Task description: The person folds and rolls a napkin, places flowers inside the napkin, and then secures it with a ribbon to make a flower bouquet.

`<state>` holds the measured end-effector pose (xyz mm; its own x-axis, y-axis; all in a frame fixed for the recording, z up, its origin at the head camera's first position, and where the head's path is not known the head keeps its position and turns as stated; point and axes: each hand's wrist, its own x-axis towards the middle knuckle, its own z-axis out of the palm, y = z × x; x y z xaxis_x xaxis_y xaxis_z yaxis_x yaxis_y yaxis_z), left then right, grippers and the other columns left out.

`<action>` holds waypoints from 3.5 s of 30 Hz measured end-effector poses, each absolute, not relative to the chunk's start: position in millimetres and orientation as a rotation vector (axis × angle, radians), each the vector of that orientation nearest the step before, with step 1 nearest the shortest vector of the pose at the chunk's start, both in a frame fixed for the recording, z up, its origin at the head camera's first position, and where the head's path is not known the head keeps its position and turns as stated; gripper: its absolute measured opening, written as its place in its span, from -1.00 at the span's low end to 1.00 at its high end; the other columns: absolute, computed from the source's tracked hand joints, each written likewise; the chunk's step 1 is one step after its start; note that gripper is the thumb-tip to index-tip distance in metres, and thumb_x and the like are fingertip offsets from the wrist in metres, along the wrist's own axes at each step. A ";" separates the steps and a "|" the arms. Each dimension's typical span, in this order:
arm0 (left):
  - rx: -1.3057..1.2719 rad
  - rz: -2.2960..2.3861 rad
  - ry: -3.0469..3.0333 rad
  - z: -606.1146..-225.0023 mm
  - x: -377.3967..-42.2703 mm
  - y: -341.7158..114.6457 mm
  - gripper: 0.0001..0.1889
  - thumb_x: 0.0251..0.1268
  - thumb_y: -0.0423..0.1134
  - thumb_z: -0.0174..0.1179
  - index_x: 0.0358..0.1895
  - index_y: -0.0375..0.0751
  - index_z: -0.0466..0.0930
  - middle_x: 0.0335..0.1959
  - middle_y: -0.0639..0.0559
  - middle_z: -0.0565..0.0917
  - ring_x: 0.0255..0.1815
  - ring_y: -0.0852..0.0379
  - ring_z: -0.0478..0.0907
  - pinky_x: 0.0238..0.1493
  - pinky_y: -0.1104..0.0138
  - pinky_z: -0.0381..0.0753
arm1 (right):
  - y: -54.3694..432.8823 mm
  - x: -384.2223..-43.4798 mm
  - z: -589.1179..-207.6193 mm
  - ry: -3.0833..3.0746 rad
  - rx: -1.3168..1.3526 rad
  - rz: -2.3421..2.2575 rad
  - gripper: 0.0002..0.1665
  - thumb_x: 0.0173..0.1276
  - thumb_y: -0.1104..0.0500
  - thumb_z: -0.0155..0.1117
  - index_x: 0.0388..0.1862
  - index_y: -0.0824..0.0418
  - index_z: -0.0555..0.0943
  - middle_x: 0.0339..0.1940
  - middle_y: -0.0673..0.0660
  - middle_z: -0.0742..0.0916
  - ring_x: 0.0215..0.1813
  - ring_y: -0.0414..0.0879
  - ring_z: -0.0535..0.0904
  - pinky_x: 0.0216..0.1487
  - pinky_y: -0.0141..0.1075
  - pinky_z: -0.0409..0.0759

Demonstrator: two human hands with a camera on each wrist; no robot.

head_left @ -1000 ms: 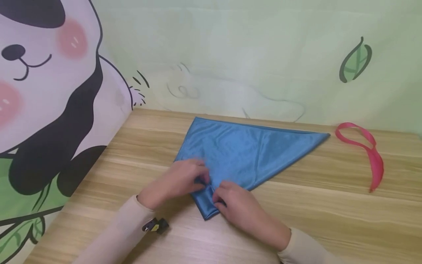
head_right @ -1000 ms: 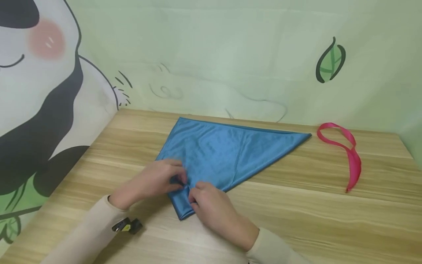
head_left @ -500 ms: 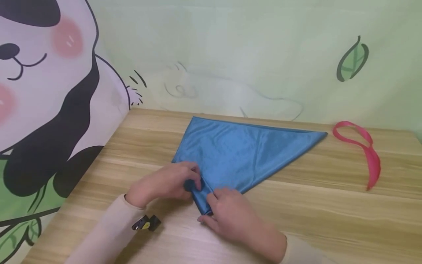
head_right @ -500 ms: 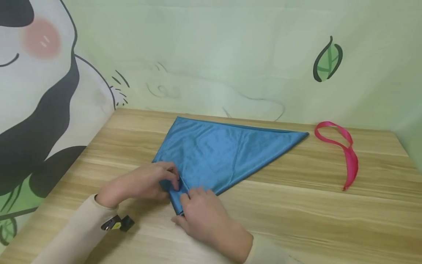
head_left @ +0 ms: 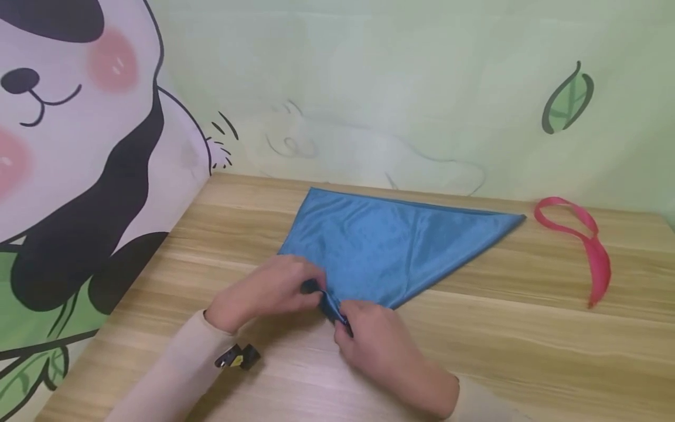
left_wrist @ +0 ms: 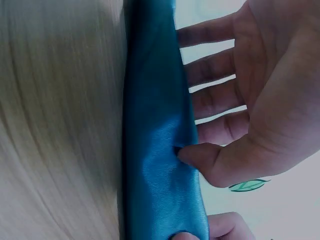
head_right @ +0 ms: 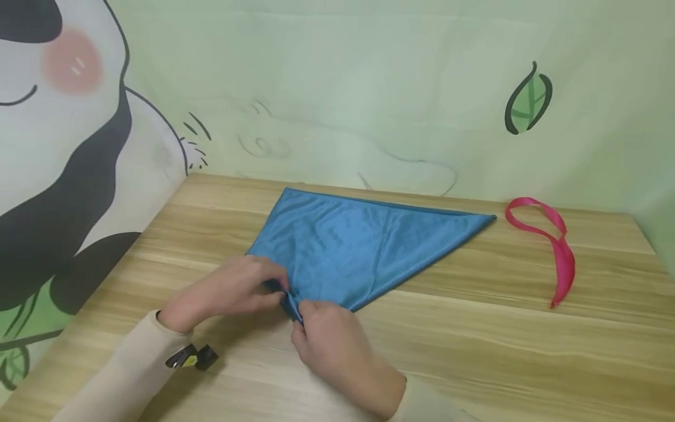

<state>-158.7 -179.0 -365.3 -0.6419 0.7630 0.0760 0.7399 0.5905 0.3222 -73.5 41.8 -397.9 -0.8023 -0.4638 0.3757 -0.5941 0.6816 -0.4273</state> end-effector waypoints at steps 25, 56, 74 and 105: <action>1.325 0.425 2.817 -372.0 -164.7 -178.6 -0.85 0.36 -0.17 0.38 -0.07 -0.04 0.78 -0.09 0.13 0.78 0.08 0.04 0.66 0.37 -0.06 0.49 | 57.4 -75.6 -404.8 -2.631 0.541 1.960 -0.59 0.40 0.36 0.35 0.14 0.34 0.43 -0.13 0.26 0.80 -0.12 -0.02 0.78 -0.20 -0.33 0.70; 1.446 0.450 2.897 -389.7 -163.4 -168.6 -0.77 0.18 -0.24 0.57 -0.14 -0.05 0.75 -0.06 0.04 0.70 0.14 -0.07 0.58 0.43 -0.16 0.40 | 83.7 -89.4 -402.3 -2.783 0.816 1.583 -0.81 0.34 0.20 0.57 -0.20 0.18 0.68 -0.37 -0.11 0.71 -0.31 -0.30 0.61 -0.26 -0.33 0.63; 1.329 0.519 2.546 -372.0 -159.1 -181.5 -0.69 0.07 -0.12 0.63 -0.09 0.00 0.81 -0.01 0.16 0.65 0.09 0.11 0.61 0.20 0.15 0.60 | 87.2 -90.9 -397.0 -2.842 1.057 1.230 -0.84 0.30 0.27 0.56 -0.21 0.21 0.72 -0.29 -0.05 0.65 -0.28 -0.26 0.56 -0.23 -0.35 0.62; 1.365 0.508 2.614 -377.0 -154.7 -174.6 -0.81 0.11 -0.14 0.55 -0.19 0.04 0.83 -0.05 0.16 0.64 0.01 0.15 0.57 0.10 0.18 0.61 | 68.0 -68.5 -393.3 -2.790 1.081 0.738 -0.46 0.32 -0.23 0.55 -0.13 0.19 0.64 -0.28 -0.07 0.50 -0.28 -0.18 0.43 -0.30 -0.31 0.53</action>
<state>-154.7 -174.6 -377.0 -0.5752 0.8177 0.0247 0.7673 0.5288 0.3628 -68.5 68.0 -393.3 -0.7524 -0.6201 0.2223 -0.6489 0.6394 -0.4124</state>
